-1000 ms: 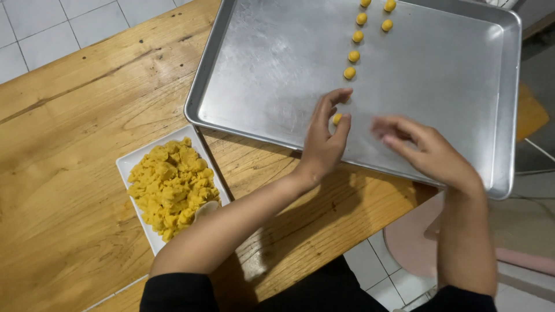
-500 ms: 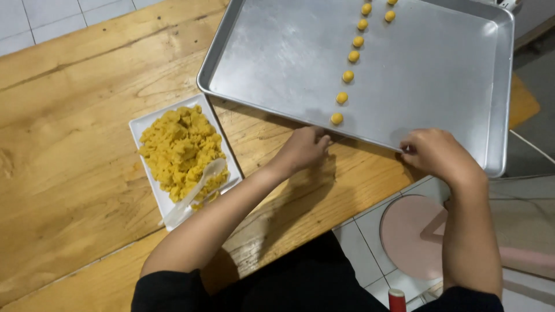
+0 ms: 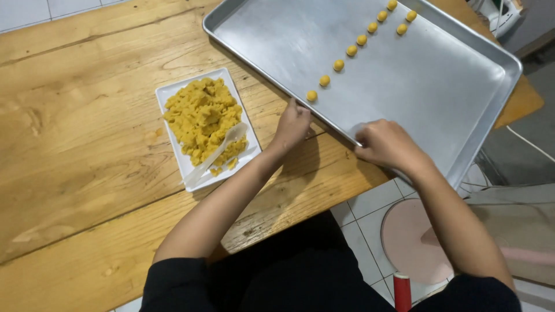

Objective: Portioning dough with a spatula, rolling it into balls by hand, and arranging them on a baking tray.

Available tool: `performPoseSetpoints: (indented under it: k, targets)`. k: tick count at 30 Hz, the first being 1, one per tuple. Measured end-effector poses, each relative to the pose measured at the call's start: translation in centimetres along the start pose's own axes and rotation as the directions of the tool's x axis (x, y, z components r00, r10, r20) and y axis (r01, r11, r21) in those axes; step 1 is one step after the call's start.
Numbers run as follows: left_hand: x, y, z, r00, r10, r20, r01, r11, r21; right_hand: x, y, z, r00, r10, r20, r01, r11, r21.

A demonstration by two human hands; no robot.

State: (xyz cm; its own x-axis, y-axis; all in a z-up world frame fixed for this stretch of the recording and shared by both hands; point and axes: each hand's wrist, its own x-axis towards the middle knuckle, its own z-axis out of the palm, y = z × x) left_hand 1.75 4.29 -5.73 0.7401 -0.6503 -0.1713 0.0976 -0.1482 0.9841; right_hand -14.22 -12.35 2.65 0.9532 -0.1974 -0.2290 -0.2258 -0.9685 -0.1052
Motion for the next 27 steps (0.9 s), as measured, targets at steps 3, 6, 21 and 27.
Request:
performPoseSetpoints:
  k: [3, 6, 21, 27]
  targets:
    - [0.8, -2.2, -0.4, 0.987, 0.069, -0.142, -0.075, 0.997, -0.033, 2.6, -1.5, 2.7, 0.997, -0.067, -0.026, 0.069, 0.995, 0.075]
    - [-2.5, -1.9, 0.4, 0.961, 0.035, -0.276, -0.052, 0.997, -0.056, 3.4, -5.8, 1.2, 0.995, -0.104, -0.010, 0.103, 0.959, 0.264]
    - [-16.1, 4.3, 0.0, 0.960, 0.128, -0.251, -0.154, 0.984, -0.087, 9.4, -13.0, 3.4, 0.967, -0.179, -0.181, 0.253, 0.757, 0.602]
    - [-19.9, 6.6, -1.3, 0.970, 0.236, -0.055, -0.233, 0.970, 0.066, 9.7, -13.7, 2.5, 0.956, -0.222, -0.195, 0.295, 0.750, 0.592]
